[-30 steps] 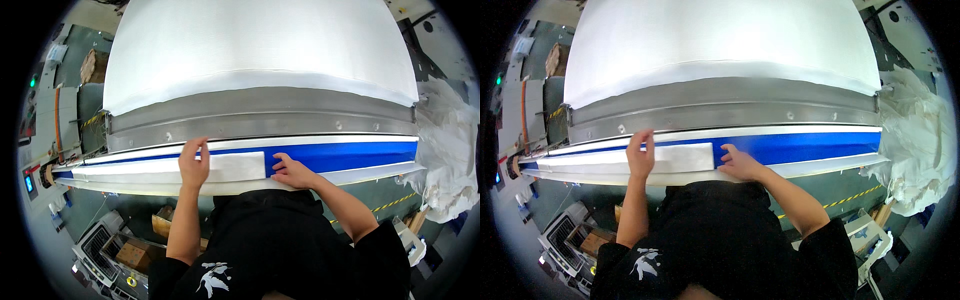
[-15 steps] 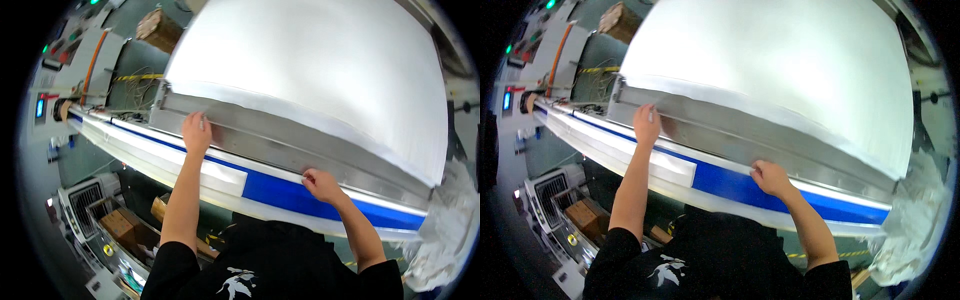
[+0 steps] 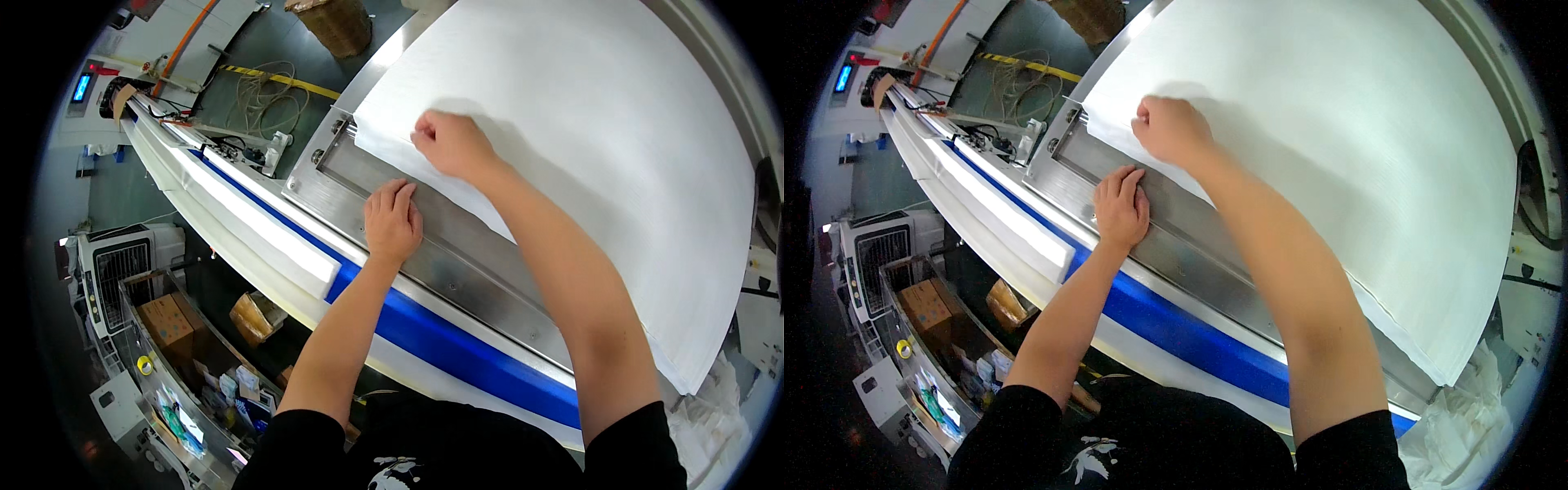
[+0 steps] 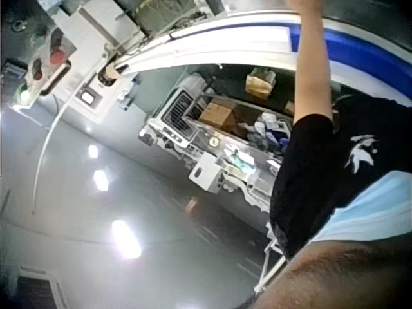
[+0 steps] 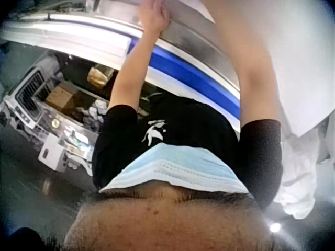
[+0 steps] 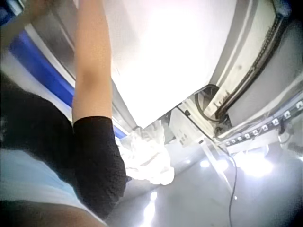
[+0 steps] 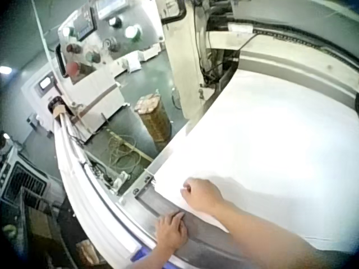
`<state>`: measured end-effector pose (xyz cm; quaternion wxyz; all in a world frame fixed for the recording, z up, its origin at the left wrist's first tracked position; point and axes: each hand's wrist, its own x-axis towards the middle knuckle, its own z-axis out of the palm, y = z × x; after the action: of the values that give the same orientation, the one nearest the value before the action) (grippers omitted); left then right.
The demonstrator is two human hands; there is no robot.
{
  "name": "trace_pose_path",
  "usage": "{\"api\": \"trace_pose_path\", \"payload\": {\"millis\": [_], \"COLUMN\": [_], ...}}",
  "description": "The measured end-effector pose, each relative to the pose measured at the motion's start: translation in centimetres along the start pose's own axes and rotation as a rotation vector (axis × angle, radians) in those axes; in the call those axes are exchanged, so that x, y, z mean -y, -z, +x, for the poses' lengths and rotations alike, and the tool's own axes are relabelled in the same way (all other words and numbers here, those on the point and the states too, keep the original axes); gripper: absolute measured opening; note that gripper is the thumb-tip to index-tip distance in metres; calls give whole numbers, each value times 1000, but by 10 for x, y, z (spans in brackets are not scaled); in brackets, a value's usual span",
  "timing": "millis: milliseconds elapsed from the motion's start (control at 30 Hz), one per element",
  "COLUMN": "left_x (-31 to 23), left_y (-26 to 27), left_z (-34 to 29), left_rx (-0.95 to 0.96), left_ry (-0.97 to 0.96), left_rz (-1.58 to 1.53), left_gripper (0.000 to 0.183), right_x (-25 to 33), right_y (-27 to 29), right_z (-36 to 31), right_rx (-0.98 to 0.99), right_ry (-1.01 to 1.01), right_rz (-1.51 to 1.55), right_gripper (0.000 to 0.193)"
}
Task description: The person repeatedly feeds large white sheets of material into a machine's roller mechanism. They align the sheets by hand, push them through the rollers, and then retrieve them from the other side to repeat the process. The task involves continuous manual handling of the sheets to maintain the machine's operation.
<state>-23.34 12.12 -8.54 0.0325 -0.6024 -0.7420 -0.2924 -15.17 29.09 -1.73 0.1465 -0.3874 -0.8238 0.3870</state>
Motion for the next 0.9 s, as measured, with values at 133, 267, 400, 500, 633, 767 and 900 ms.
{"api": "trace_pose_path", "payload": {"millis": [133,267,400,500,633,767,900], "left_x": [0,2,1,6,39,59,64], "left_y": [0,-2,0,7,12,9,8], "left_z": [1,2,2,12,58,90,93], "left_rx": [3,-2,27,-5,-169,-162,-100], "left_ry": [22,43,45,54,-50,-143,-191], "left_rz": [-3,-39,-59,-79,61,183,219], "left_gripper": [33,31,34,40,47,50,48], "right_x": [-2,-3,-5,-6,-10,-13,-15], "right_y": [-7,-9,-11,-13,-15,-14,-14], "right_z": [39,45,43,41,40,42,43], "right_rx": [-11,-25,-58,-108,-165,-161,-176], "right_ry": [-8,-37,-46,-17,32,26,32], "right_rz": [-1,-104,-123,-187,-208,-211,-216], "right_gripper": [19,18,16,15,15,15,15]}}
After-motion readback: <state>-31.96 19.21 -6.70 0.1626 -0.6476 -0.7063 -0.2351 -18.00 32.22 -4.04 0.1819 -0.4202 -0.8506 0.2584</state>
